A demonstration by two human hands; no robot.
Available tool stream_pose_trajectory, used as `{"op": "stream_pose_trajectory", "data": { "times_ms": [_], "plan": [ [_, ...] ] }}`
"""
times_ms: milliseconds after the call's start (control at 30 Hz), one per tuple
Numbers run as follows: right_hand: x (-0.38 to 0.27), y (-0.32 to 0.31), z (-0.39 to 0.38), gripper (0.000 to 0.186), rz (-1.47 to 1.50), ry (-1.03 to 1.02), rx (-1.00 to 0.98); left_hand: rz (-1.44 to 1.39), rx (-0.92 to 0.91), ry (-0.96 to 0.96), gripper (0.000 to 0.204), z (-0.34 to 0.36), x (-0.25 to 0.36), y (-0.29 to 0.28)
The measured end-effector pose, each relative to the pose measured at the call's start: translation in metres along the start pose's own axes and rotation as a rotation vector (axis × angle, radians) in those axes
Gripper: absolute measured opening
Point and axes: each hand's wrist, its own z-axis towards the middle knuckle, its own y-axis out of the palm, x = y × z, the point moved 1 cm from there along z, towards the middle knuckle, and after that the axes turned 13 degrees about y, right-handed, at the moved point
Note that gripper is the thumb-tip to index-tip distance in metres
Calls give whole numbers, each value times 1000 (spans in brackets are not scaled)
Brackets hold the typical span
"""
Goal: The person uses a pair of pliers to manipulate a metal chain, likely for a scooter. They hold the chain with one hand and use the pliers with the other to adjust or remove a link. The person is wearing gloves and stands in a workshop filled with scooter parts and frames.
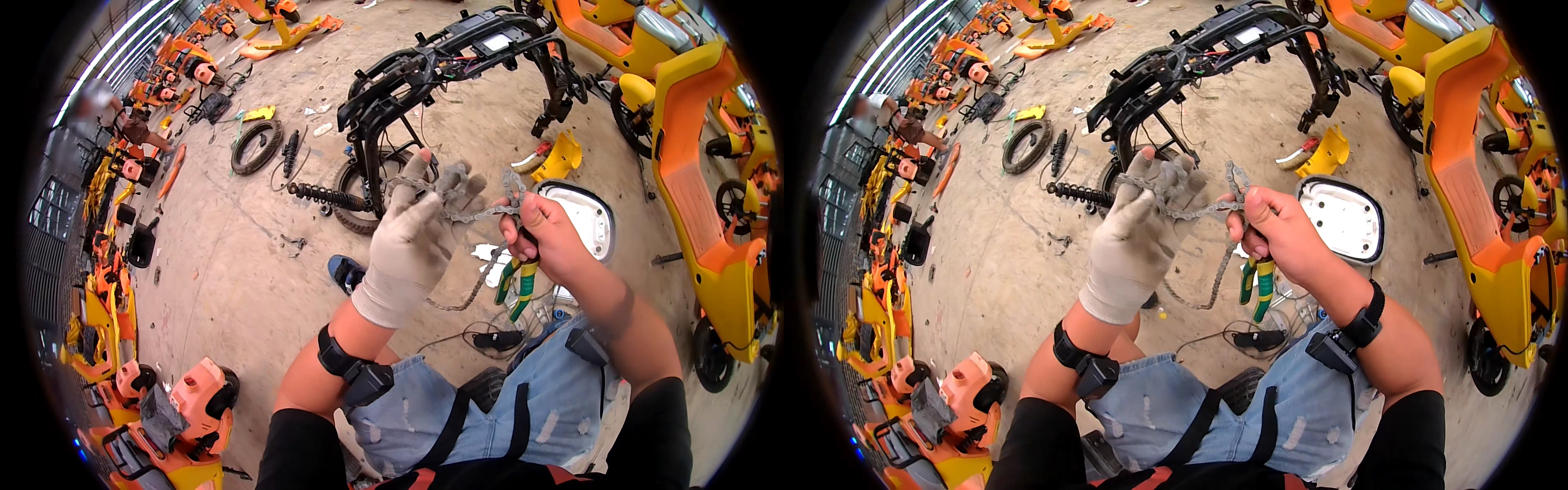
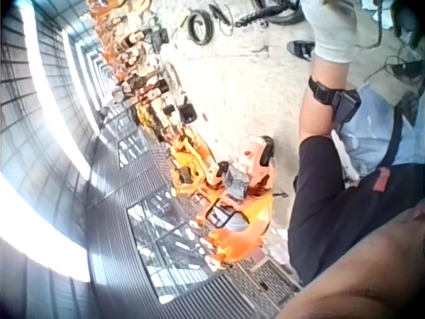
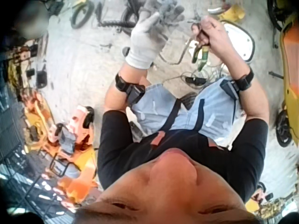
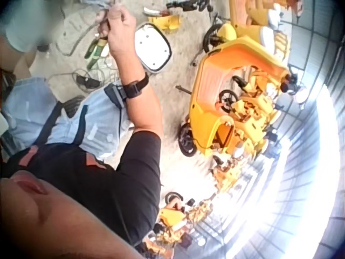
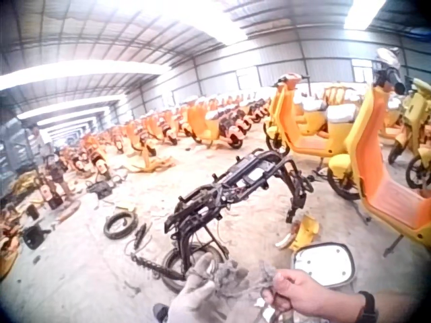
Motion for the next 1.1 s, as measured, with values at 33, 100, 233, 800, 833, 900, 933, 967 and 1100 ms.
{"op": "stream_pose_trajectory", "data": {
  "times_ms": [33, 100, 233, 800, 833, 900, 933, 967, 1100],
  "plan": [
    [0, 0, 3, 54, 5, -4, 3, 24, -7, 5, 53, 0, 0, 1],
    [0, 0, 9, 54, 17, -9, 8, 191, -3, -2, 62, 1, -3, -3],
    [-4, -1, 21, 53, 11, -8, -25, 530, -89, 13, 87, 5, -9, -12],
    [-15, -6, 32, 46, -8, 41, 125, 363, 47, 22, 56, 21, 3, -26],
    [-17, -7, 29, 46, -65, 36, 158, 340, 51, 14, 52, 21, 1, -25],
    [-18, -11, 25, 45, -165, 22, 214, 297, 59, -4, 43, 22, -4, -23],
    [-17, -13, 24, 45, -209, 11, 237, 292, 94, -5, 38, 22, -6, -22],
    [-17, -16, 22, 45, -252, 1, 259, 286, 130, -7, 34, 22, -9, -21],
    [-10, -24, 17, 42, -386, -48, 263, 293, 143, 17, 24, 20, -18, -18]
  ]
}}
